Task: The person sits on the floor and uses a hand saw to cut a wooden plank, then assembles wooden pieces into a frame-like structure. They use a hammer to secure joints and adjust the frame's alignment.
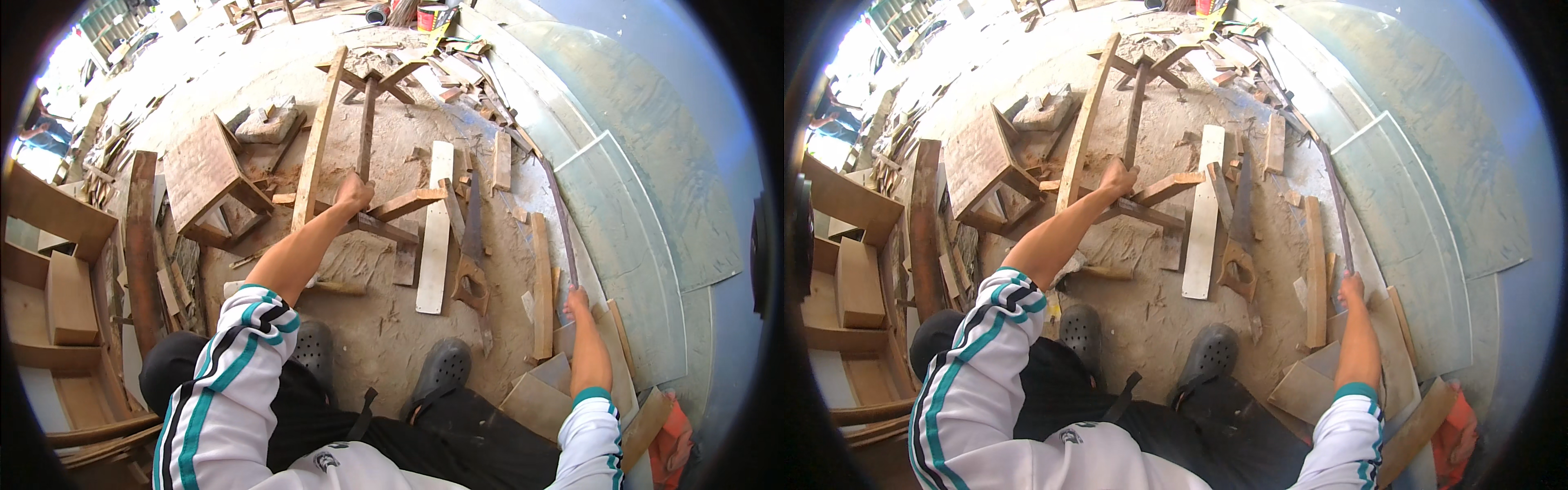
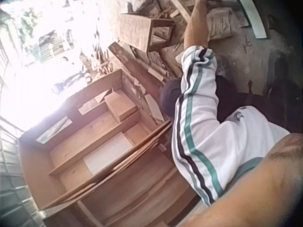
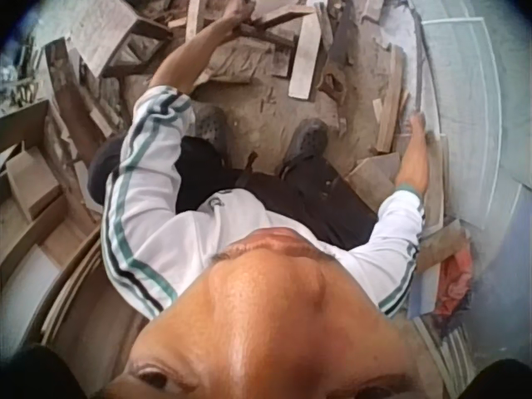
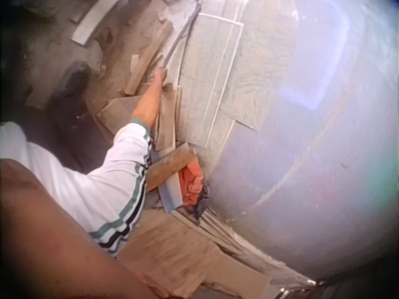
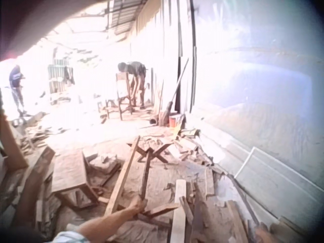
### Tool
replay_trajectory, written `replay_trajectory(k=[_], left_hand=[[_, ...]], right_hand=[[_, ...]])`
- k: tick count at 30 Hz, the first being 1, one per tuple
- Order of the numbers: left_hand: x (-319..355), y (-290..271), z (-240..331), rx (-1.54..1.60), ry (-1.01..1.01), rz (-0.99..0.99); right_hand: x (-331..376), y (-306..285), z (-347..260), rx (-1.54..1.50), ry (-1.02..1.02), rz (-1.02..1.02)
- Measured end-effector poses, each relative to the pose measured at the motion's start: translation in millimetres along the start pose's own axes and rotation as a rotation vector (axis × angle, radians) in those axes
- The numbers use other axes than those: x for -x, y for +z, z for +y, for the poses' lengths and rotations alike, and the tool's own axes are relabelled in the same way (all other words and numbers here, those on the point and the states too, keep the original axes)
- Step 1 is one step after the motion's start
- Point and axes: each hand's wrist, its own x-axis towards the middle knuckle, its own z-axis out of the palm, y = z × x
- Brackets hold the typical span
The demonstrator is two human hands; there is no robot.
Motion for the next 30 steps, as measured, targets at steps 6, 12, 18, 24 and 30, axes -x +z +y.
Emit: replay_trajectory(k=[6, 12, 18, 24, 30], left_hand=[[-9, -11, -4, -0.082, -0.024, 0.088], [-12, -20, -3, -0.104, -0.040, 0.048], [-29, -22, -19, -0.209, -0.110, 0.053], [-47, -73, -22, -0.529, -0.012, -0.220], [6, -112, -2, -0.772, 0.437, 0.413]], right_hand=[[-15, -4, 7, -0.001, 0.039, -0.003], [3, 2, -15, 0.053, 0.189, 0.058], [37, 14, -80, 0.428, -0.058, 0.336], [110, 74, -246, 0.108, -0.867, 0.078], [282, 118, -369, 0.126, -1.368, -0.228]])
